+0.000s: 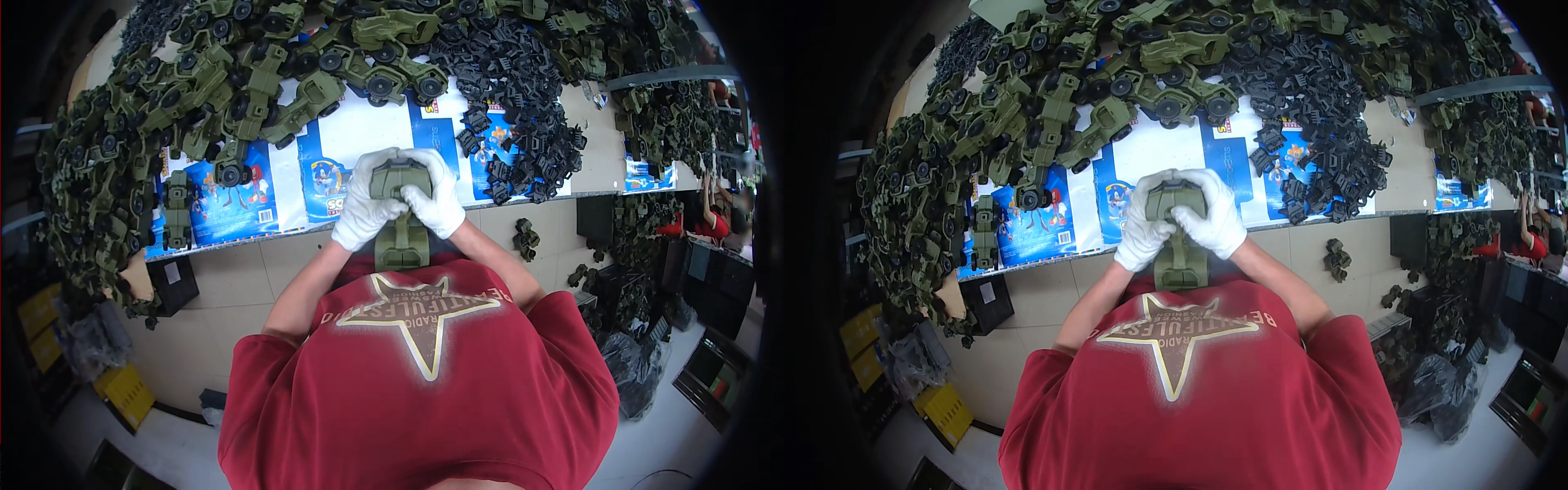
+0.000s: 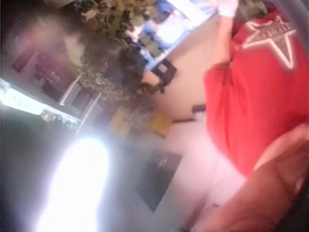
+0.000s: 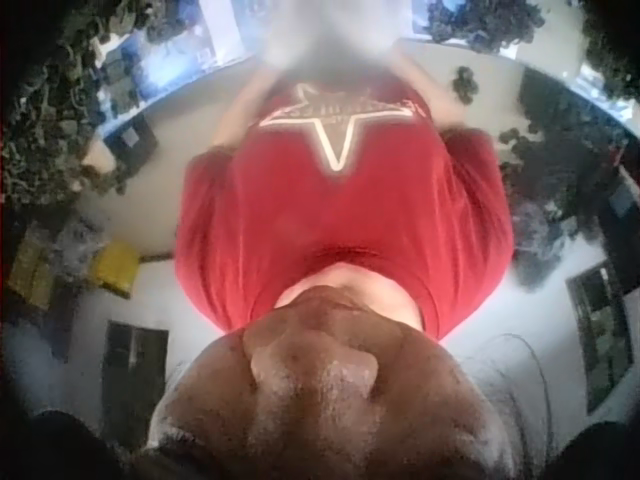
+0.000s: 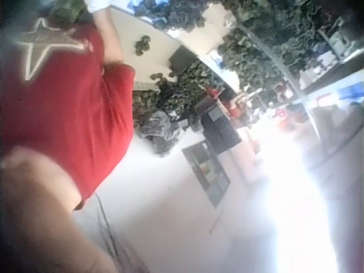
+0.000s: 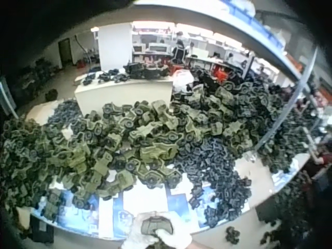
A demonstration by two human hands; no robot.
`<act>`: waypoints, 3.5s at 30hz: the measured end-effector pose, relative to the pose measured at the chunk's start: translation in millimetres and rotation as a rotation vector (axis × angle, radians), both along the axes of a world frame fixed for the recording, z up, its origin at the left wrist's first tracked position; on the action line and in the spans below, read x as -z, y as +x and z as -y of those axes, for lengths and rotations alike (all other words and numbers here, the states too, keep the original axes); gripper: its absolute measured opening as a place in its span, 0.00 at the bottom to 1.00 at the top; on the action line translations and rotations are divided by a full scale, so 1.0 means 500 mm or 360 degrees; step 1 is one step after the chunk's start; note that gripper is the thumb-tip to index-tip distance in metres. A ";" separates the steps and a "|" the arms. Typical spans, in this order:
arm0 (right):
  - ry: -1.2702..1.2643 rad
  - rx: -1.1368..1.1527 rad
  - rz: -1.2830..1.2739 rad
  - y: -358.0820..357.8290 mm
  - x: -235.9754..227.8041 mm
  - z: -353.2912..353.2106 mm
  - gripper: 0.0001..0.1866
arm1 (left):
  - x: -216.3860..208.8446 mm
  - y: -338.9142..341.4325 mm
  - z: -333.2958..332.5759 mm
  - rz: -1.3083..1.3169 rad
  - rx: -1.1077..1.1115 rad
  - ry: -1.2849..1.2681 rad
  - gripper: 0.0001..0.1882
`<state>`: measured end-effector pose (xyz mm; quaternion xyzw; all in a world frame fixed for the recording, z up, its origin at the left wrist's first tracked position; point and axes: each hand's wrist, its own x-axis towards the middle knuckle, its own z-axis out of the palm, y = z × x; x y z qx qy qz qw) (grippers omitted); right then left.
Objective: The person assembles plastic toy car components by hand, joining toy car bodies, toy car chassis, toy car wheels, and axles at a factory workbench.
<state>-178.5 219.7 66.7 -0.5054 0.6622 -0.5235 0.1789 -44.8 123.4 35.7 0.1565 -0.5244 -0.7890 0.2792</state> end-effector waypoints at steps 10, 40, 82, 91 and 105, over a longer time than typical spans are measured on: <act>0.0363 -0.0242 0.1652 0.047 0.076 -0.013 0.41 | -0.002 0.024 0.099 0.0230 -0.0366 -0.0093 0.31; 0.0730 0.0516 0.0220 -0.407 0.233 -0.006 0.37 | -0.254 -0.146 0.293 0.1368 0.0200 -0.1118 0.40; 0.0462 -0.0636 0.1539 -0.256 0.049 0.040 0.33 | -0.111 -0.056 0.039 0.0696 0.0143 0.0199 0.41; 0.0370 -0.0787 0.1701 -0.261 0.055 0.015 0.34 | -0.112 -0.076 0.027 0.0692 0.0110 0.0099 0.40; 0.0293 -0.0445 0.1140 -0.232 0.028 0.029 0.23 | -0.074 -0.139 -0.026 0.0286 -0.0135 0.0236 0.54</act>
